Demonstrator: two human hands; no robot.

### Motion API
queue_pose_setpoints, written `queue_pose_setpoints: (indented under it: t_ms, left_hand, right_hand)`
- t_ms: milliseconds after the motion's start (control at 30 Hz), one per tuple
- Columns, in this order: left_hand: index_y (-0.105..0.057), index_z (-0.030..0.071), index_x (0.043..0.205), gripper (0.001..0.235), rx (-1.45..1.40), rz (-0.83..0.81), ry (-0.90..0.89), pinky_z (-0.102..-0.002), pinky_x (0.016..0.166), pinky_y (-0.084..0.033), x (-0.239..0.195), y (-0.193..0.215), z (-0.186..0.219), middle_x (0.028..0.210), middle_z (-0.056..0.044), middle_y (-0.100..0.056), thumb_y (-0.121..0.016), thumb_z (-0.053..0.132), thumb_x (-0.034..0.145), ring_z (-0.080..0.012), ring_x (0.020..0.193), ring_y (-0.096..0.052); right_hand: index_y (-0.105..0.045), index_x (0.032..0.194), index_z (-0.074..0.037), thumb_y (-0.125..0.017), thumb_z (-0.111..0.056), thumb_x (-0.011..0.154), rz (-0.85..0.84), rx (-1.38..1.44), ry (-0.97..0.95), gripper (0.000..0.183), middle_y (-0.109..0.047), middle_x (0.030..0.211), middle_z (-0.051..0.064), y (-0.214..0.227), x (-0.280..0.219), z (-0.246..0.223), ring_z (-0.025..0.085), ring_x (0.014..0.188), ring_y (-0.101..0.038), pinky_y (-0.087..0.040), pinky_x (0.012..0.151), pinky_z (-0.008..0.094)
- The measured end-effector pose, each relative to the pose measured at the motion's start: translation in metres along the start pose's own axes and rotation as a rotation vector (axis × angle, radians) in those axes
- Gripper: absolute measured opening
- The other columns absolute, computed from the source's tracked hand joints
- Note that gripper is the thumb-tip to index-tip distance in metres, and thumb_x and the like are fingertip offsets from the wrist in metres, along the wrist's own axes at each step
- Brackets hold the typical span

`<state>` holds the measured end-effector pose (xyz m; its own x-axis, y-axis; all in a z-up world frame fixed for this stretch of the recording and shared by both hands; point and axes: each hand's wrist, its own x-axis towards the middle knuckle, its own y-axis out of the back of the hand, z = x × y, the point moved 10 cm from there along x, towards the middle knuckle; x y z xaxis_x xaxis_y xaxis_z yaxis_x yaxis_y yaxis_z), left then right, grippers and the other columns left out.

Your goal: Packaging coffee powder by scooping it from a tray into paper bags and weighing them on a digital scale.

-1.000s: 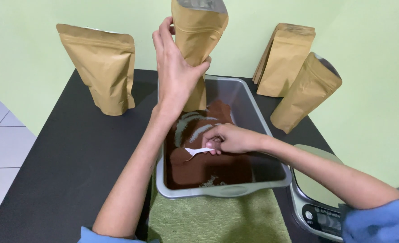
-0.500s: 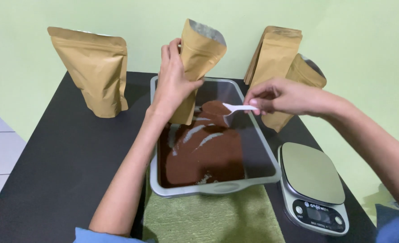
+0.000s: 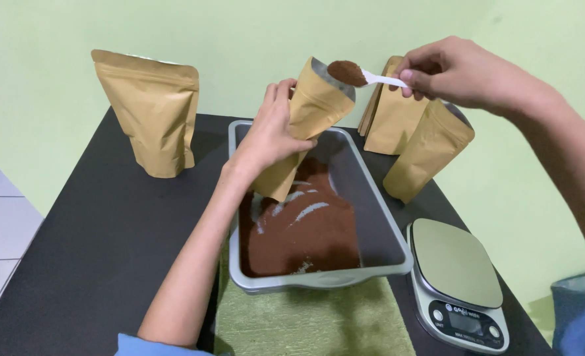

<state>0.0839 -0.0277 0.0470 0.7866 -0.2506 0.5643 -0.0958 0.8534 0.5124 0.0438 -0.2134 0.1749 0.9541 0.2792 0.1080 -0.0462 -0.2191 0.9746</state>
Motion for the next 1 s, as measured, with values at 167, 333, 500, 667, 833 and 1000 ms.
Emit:
queue_pose_setpoints:
  t_ms: [167,333,500,667,833,1000]
  left_hand:
    - [-0.031,0.003,0.147,0.098,-0.016,-0.002,-0.025,-0.045,0.107,-0.045,0.001,0.000,0.003,0.143,-0.015,-0.040,-0.094,0.022,0.074,-0.0298,0.130,-0.048]
    - [-0.029,0.003,0.149,0.102,-0.042,-0.019,-0.005,-0.045,0.110,-0.044,0.002,-0.002,0.002,0.141,-0.014,-0.041,-0.095,0.024,0.074,-0.0275,0.130,-0.049]
    - [-0.029,0.003,0.149,0.102,-0.034,-0.025,0.003,-0.044,0.109,-0.043,0.000,-0.006,-0.001,0.141,-0.014,-0.041,-0.094,0.025,0.074,-0.0285,0.130,-0.048]
    - [-0.030,0.003,0.146,0.100,-0.033,0.028,-0.006,-0.047,0.108,-0.044,0.001,0.005,-0.004,0.143,-0.015,-0.041,-0.094,0.024,0.073,-0.0310,0.132,-0.048]
    - [-0.032,0.001,0.144,0.098,-0.005,0.237,0.025,-0.042,0.097,-0.052,-0.006,0.036,0.000,0.138,-0.017,-0.043,-0.096,0.017,0.072,-0.0299,0.120,-0.056]
    - [-0.034,0.004,0.140,0.093,0.002,0.291,0.047,-0.044,0.104,-0.048,-0.008,0.048,-0.002,0.135,-0.016,-0.044,-0.097,0.020,0.072,-0.0305,0.125,-0.053]
  right_hand:
    - [-0.064,0.113,0.009,-0.058,0.005,0.106,0.351,-0.348,0.649,0.009,-0.066,0.099,0.021,-0.019,-0.015,-0.043,0.037,0.081,-0.064,-0.050,0.071,0.045]
    - [-0.069,0.112,-0.019,-0.064,0.009,0.107,0.913,-1.145,0.792,0.028,-0.073,0.106,-0.008,-0.028,-0.062,-0.060,0.009,0.083,-0.060,-0.041,0.083,0.023]
    - [-0.073,0.114,-0.021,-0.067,-0.001,0.116,1.003,-1.094,0.767,0.022,-0.074,0.104,-0.009,-0.022,-0.074,-0.043,0.009,0.082,-0.061,-0.040,0.082,0.025]
    - [-0.059,0.133,0.007,-0.068,0.001,0.120,0.753,-0.402,0.444,0.016,-0.077,0.109,0.011,0.004,-0.078,-0.010,0.028,0.095,-0.074,-0.051,0.067,0.041]
    - [-0.072,0.104,-0.010,-0.065,-0.015,0.098,0.030,-0.218,0.196,0.011,-0.078,0.087,0.006,-0.077,-0.058,0.022,0.017,0.070,-0.073,-0.058,0.064,0.031]
    - [-0.073,0.101,-0.017,-0.056,-0.030,0.102,-0.281,-0.323,0.201,0.021,-0.072,0.096,-0.003,-0.127,-0.081,0.023,0.013,0.079,-0.075,-0.062,0.071,0.029]
